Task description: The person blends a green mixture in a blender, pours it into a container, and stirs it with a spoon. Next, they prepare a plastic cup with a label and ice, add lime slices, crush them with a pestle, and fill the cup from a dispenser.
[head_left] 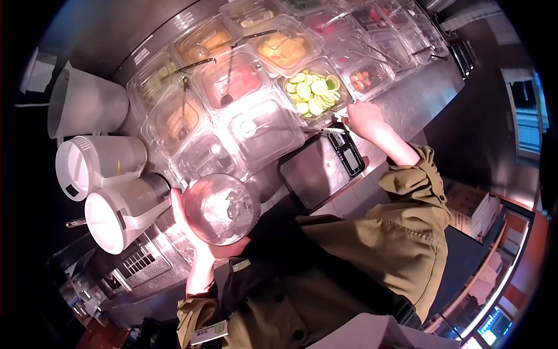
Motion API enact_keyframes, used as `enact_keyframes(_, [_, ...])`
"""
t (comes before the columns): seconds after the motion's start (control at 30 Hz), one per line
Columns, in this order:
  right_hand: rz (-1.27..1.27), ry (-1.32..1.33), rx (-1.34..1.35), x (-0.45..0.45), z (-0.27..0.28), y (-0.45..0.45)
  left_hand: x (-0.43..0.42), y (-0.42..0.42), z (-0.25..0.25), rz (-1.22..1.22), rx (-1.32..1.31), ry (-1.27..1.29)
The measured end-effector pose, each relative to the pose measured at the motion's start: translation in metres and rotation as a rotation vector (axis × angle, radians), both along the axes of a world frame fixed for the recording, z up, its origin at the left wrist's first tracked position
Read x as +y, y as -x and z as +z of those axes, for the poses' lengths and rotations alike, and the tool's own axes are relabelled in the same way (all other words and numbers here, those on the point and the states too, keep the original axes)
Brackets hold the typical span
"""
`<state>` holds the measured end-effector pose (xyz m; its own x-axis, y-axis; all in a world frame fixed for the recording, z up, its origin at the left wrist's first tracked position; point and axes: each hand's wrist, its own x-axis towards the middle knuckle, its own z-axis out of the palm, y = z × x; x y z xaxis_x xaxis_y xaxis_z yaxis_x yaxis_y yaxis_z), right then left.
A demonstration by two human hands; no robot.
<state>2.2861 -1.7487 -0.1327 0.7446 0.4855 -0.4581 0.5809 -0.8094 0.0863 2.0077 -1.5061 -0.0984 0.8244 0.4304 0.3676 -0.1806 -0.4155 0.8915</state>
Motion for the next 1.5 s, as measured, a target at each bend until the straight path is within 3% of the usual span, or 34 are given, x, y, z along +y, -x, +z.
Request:
enact_keyframes(0.33, [0.225, 0.177, -0.109, 0.014, -0.006, -0.016, 0.007, 0.000, 0.018, -0.332, 0.110, 0.025])
enact_keyframes(0.47, [0.264, 0.242, -0.092, 0.025, 0.002, -0.016, -0.003, -0.007, 0.014, -0.170, 0.121, 0.211])
enact_keyframes(0.7, [0.379, 0.210, -0.179, 0.013, -0.032, -0.024, 0.000, -0.015, 0.011, -0.269, 0.053, 0.160])
enact_keyframes(1.0, [0.357, 0.080, -0.195, -0.022, 0.019, -0.015, 0.001, -0.041, 0.014, -0.233, 0.190, -0.031])
enact_keyframes(1.17, [0.294, -0.338, -0.240, -0.022, 0.110, 0.022, -0.012, -0.073, 0.016, -0.282, 0.311, -0.033])
enact_keyframes(1.27, [0.357, -0.583, -0.052, -0.016, 0.159, 0.054, -0.021, -0.088, 0.028, -0.364, 0.405, -0.004])
enact_keyframes(1.37, [0.465, -0.599, 0.142, -0.007, 0.173, 0.074, -0.030, -0.089, 0.033, -0.415, 0.399, -0.057])
enact_keyframes(1.43, [0.392, -0.602, 0.259, -0.002, 0.180, 0.075, -0.032, -0.085, 0.036, -0.445, 0.364, 0.061])
enact_keyframes(1.5, [0.268, -0.719, 0.201, -0.012, 0.172, 0.065, -0.032, -0.075, 0.029, -0.426, 0.273, 0.139])
